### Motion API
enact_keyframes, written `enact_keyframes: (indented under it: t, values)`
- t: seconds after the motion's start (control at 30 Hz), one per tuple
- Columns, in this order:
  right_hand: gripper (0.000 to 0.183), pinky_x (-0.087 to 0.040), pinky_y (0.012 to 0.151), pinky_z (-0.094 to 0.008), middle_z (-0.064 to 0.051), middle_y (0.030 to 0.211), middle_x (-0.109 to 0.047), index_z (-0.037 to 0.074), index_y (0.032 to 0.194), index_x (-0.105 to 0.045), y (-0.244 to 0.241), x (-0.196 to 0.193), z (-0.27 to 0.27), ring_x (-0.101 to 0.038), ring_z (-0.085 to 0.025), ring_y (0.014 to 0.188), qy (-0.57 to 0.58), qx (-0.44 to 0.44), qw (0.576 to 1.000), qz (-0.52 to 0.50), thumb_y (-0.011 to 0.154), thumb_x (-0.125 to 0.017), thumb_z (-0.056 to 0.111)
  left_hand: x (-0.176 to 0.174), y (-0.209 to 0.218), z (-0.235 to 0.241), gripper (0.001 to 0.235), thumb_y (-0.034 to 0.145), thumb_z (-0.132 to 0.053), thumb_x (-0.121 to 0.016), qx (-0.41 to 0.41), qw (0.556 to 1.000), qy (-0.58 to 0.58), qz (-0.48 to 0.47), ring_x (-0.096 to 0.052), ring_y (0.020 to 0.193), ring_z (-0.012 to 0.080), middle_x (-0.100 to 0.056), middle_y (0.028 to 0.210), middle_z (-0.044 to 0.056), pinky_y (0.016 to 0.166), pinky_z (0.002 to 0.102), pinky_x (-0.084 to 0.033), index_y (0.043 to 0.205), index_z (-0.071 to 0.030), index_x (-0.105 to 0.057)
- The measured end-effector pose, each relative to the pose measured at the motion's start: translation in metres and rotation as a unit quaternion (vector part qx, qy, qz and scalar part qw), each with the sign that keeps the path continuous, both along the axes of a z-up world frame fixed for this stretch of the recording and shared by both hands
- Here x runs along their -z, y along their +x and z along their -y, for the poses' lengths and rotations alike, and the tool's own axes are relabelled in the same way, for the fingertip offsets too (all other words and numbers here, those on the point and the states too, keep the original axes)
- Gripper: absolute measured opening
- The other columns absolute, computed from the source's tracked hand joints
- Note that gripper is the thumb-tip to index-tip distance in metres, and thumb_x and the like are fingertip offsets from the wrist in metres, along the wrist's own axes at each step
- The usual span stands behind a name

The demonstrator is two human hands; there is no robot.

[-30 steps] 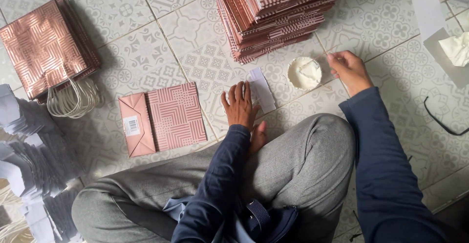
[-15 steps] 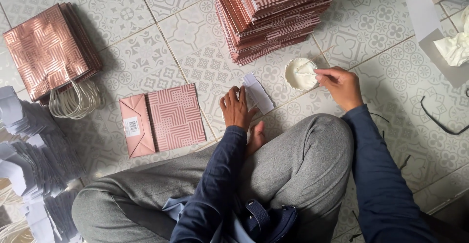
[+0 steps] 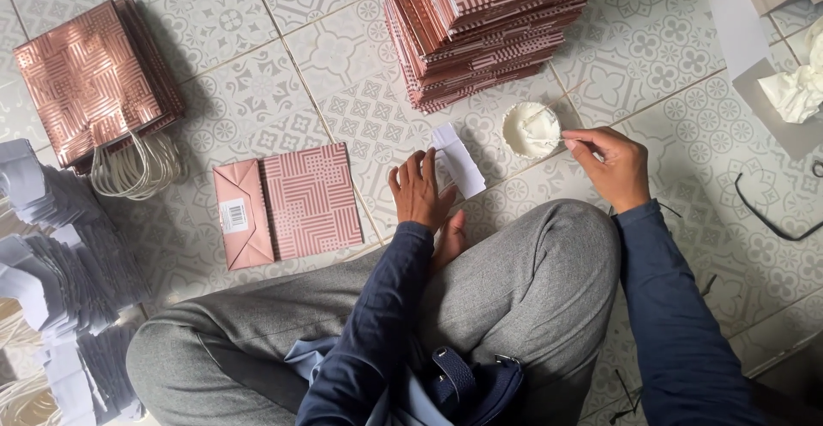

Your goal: The person sits on the floor and assembles gift bags by attaching white paper handles to patterned paper bags. They use a small stick to apply glue from a container to the handle tabs before pressing them onto the bags.

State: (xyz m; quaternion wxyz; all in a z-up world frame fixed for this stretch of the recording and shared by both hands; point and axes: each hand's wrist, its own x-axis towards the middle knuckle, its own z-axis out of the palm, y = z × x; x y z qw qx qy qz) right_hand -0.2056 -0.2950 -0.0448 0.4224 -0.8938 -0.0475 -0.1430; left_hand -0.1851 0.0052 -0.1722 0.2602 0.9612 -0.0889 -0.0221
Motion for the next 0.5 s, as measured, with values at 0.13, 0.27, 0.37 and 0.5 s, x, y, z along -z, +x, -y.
enact_keyframes:
  t: [0.13, 0.27, 0.37, 0.5]
  values:
    - [0.022, -0.059, 0.083, -0.034, -0.015, 0.100, -0.074, 0.001, 0.120, -0.077, -0.004, 0.015, 0.001, -0.071, -0.019, 0.085, 0.072, 0.003, 0.997, 0.002, 0.099, -0.073, -0.006, 0.005, 0.000, -0.003, 0.094, 0.075, -0.039, -0.083, 0.002, 1.000, 0.007, -0.001, -0.046, 0.130, 0.0317, -0.043, 0.139, 0.010, 0.116, 0.056, -0.023, 0.151, -0.014, -0.035]
    - [0.022, -0.059, 0.076, -0.038, -0.012, 0.101, -0.077, 0.009, 0.110, -0.082, -0.010, 0.032, 0.005, -0.073, -0.026, 0.086, -0.032, -0.038, 0.998, 0.046, 0.093, -0.077, -0.005, 0.016, 0.001, -0.003, 0.097, 0.076, -0.039, -0.081, 0.008, 1.000, 0.029, -0.006, -0.043, 0.134, 0.0322, -0.040, 0.144, 0.011, 0.116, 0.058, -0.021, 0.155, -0.015, -0.031]
    - [0.022, -0.059, 0.081, -0.037, -0.006, 0.105, -0.079, 0.013, 0.108, -0.083, -0.020, 0.045, 0.011, -0.074, -0.024, 0.093, -0.053, -0.049, 0.995, 0.062, 0.092, -0.078, -0.002, 0.021, -0.001, -0.003, 0.099, 0.075, -0.040, -0.082, 0.014, 0.999, 0.041, -0.003, -0.034, 0.142, 0.0334, -0.036, 0.151, 0.013, 0.118, 0.063, -0.015, 0.156, -0.016, -0.031]
    - [0.022, -0.058, 0.089, -0.035, -0.001, 0.109, -0.079, 0.015, 0.108, -0.082, -0.037, 0.045, 0.010, -0.073, -0.020, 0.099, -0.029, -0.042, 0.998, 0.032, 0.092, -0.077, 0.001, 0.007, -0.004, 0.000, 0.100, 0.074, -0.041, -0.085, 0.019, 0.997, 0.070, 0.006, -0.022, 0.151, 0.0343, -0.031, 0.159, 0.013, 0.119, 0.069, -0.003, 0.156, -0.018, -0.032]
